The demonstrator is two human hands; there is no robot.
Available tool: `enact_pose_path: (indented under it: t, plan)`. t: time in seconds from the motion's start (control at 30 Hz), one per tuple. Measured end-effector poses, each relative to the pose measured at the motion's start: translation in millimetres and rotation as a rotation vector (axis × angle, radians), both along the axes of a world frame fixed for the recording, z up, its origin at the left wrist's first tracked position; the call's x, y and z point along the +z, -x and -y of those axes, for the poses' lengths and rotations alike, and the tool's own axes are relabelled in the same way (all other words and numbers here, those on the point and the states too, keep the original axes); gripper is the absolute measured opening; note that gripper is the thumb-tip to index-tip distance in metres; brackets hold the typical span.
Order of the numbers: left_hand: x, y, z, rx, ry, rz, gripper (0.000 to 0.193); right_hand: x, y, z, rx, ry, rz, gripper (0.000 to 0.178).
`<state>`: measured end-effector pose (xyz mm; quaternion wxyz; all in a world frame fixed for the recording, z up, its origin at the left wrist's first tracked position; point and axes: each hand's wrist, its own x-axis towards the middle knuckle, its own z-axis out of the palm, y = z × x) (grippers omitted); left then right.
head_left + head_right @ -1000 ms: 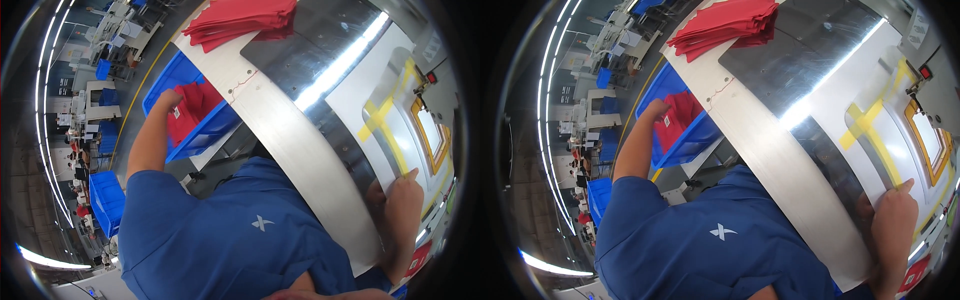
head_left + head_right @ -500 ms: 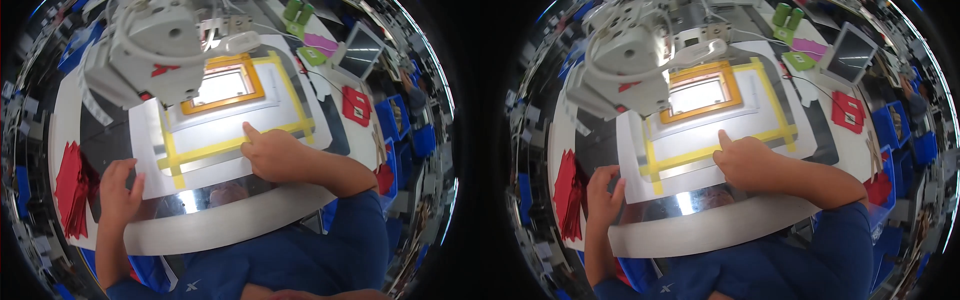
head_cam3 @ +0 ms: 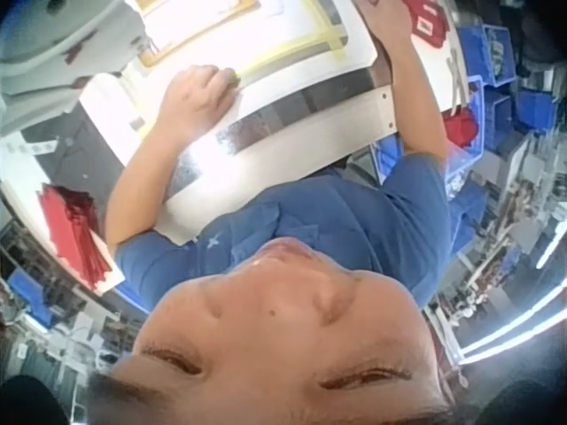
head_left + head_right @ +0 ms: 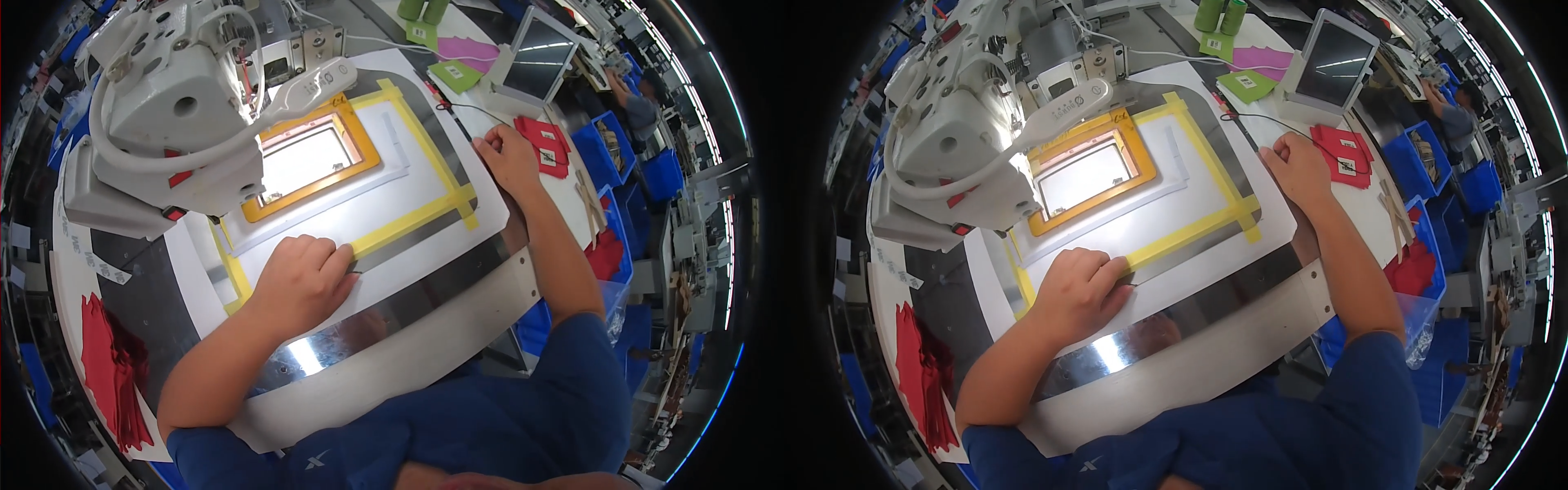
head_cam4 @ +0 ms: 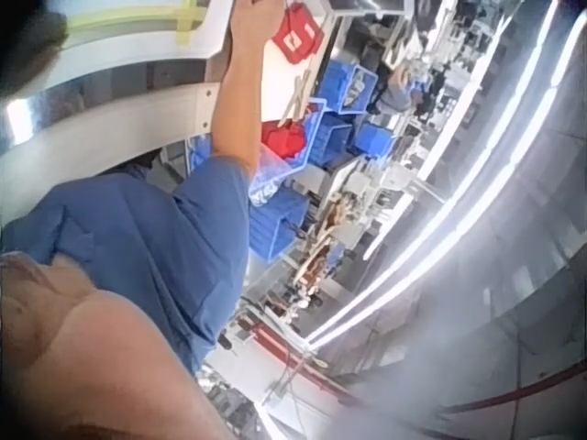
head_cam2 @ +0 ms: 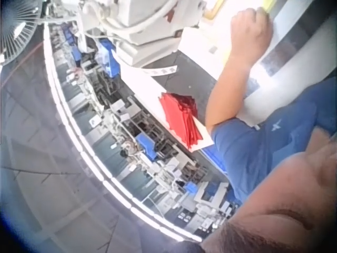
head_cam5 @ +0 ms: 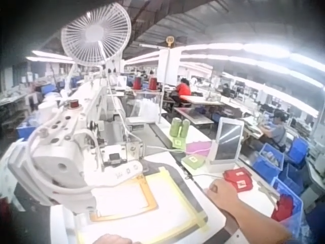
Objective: Operating an automatic sewing machine to stitch labels onto red leather pieces and trimming excess thread.
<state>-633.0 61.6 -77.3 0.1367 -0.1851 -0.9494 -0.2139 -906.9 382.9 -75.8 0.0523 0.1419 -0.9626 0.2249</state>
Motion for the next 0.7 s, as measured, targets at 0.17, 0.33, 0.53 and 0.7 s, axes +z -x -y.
enact_pose_path:
  t: [0.17,0.33,0.53,0.7]
  plan:
    - [-4.2,0.6,8.8,-0.012,-0.056,-0.037,0.028,-16.9,9.2,-10.4,0.006,0.139,-0.034,0.028]
    - [-0.6,2.3,9.0,-0.04,-0.043,-0.053,0.026,-0.3,3.5,-7.6,0.005,0.155,0.016,0.024]
    - [-3.0,4.7,9.4,-0.048,-0.065,-0.103,0.021,6.1,9.2,-13.5,-0.046,0.255,0.217,0.027]
    - [-0.7,3.2,10.2,-0.05,-0.067,-0.051,0.024,10.1,13.1,-19.7,-0.001,0.134,0.153,0.025]
